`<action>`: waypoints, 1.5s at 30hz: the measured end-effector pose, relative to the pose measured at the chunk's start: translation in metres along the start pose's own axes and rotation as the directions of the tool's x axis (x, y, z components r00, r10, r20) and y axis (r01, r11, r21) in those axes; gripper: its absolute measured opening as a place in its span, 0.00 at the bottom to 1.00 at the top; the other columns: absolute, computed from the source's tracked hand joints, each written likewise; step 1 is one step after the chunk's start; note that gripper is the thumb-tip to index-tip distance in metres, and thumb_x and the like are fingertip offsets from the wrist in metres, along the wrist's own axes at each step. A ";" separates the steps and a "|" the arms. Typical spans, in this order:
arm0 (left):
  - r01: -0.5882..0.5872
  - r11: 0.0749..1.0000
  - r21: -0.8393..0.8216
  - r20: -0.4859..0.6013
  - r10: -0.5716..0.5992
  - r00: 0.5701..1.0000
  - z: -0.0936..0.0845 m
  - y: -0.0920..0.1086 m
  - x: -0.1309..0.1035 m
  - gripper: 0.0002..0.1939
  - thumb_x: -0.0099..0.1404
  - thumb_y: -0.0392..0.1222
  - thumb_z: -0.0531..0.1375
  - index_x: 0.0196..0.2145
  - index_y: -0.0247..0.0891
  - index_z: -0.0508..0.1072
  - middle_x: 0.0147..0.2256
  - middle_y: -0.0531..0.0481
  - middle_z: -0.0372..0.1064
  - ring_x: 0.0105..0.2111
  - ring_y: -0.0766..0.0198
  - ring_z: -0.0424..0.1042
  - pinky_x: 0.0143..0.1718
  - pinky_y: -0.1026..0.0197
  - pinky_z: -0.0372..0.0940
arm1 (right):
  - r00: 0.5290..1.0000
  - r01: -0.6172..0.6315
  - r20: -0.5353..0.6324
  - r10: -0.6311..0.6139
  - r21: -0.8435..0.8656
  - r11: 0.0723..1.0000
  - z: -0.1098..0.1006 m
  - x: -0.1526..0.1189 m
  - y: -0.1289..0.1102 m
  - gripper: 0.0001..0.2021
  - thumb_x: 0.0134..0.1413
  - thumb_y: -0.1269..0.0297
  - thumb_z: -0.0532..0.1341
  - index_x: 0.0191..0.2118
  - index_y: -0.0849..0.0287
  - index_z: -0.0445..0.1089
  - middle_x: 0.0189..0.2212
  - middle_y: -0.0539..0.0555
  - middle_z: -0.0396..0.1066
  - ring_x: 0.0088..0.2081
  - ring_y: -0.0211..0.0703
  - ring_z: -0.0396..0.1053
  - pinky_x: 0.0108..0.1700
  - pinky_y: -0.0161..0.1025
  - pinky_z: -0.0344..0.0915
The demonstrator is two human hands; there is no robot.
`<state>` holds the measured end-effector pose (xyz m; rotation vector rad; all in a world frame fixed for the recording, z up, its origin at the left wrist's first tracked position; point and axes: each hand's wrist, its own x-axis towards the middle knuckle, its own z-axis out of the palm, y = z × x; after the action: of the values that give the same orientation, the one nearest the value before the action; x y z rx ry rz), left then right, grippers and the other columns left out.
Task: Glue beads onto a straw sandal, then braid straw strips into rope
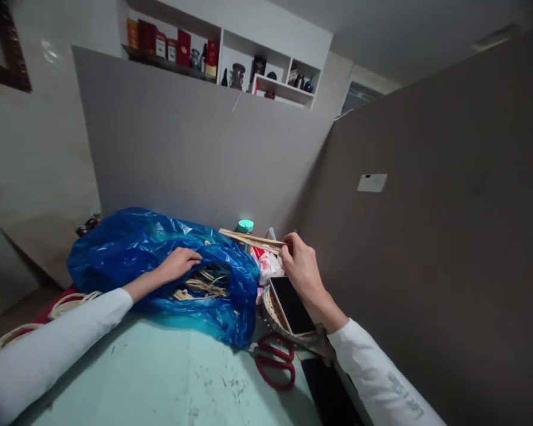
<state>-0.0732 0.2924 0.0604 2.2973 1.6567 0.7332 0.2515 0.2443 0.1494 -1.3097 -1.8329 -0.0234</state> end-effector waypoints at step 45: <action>0.033 0.235 -0.972 -0.080 -0.454 0.887 0.076 0.199 -0.206 0.15 0.48 0.42 0.68 0.33 0.35 0.74 0.30 0.49 0.75 0.27 0.67 0.71 0.30 0.65 0.64 | 0.947 -0.221 0.320 0.021 0.603 0.767 0.023 -0.219 -0.052 0.14 0.65 0.58 0.46 0.29 0.56 0.58 0.20 0.46 0.63 0.21 0.36 0.62 0.25 0.31 0.55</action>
<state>0.0803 0.0407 0.0303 0.9715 1.0332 1.5735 0.2135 0.0645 0.0171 -0.9629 -1.7545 0.8438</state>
